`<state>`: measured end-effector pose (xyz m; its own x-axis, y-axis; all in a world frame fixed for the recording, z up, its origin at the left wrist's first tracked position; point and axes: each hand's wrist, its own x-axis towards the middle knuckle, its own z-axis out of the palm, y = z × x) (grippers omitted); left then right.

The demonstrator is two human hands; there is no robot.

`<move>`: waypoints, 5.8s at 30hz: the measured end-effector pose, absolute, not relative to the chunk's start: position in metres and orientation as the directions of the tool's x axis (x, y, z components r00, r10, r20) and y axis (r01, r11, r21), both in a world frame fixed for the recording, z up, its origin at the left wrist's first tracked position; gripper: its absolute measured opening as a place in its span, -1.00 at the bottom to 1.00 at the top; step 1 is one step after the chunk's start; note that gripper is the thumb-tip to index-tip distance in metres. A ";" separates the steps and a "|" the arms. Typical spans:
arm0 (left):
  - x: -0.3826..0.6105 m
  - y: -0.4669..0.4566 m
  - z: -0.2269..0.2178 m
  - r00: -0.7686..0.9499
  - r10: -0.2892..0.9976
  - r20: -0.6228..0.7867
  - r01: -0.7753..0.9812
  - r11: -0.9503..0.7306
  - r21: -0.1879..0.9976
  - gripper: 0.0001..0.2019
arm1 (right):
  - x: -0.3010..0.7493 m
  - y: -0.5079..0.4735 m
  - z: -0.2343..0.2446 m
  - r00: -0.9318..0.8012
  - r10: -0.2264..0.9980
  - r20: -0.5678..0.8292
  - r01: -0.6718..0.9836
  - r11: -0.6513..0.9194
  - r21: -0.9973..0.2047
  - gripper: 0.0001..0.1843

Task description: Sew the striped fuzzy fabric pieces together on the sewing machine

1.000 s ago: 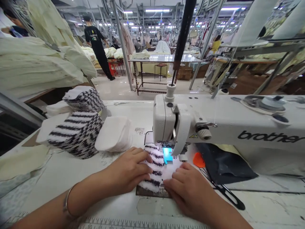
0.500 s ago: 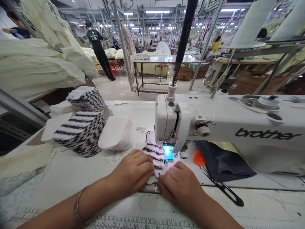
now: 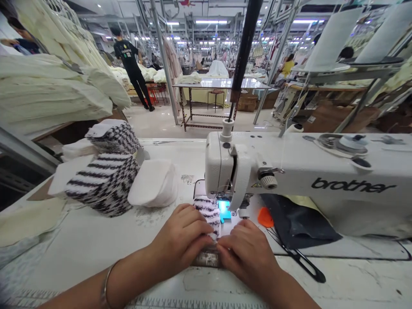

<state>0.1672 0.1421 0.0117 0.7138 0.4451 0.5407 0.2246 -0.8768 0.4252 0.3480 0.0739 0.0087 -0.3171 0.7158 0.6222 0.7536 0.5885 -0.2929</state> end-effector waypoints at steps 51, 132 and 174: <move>0.173 0.174 -0.009 0.902 0.282 0.327 0.221 -0.952 0.213 -0.80 | 0.349 0.080 -0.019 -0.563 0.710 0.423 0.757 0.648 -0.080 -0.73; 0.170 0.165 -0.005 0.896 0.288 0.339 0.237 -0.954 0.184 -0.82 | 0.347 0.084 -0.020 -0.421 0.737 0.529 0.826 0.552 -0.111 -0.72; 0.177 0.179 -0.020 0.866 0.262 0.426 0.232 -0.965 0.123 -0.86 | 0.355 0.097 -0.024 -0.384 0.743 0.548 0.900 0.434 0.042 -0.67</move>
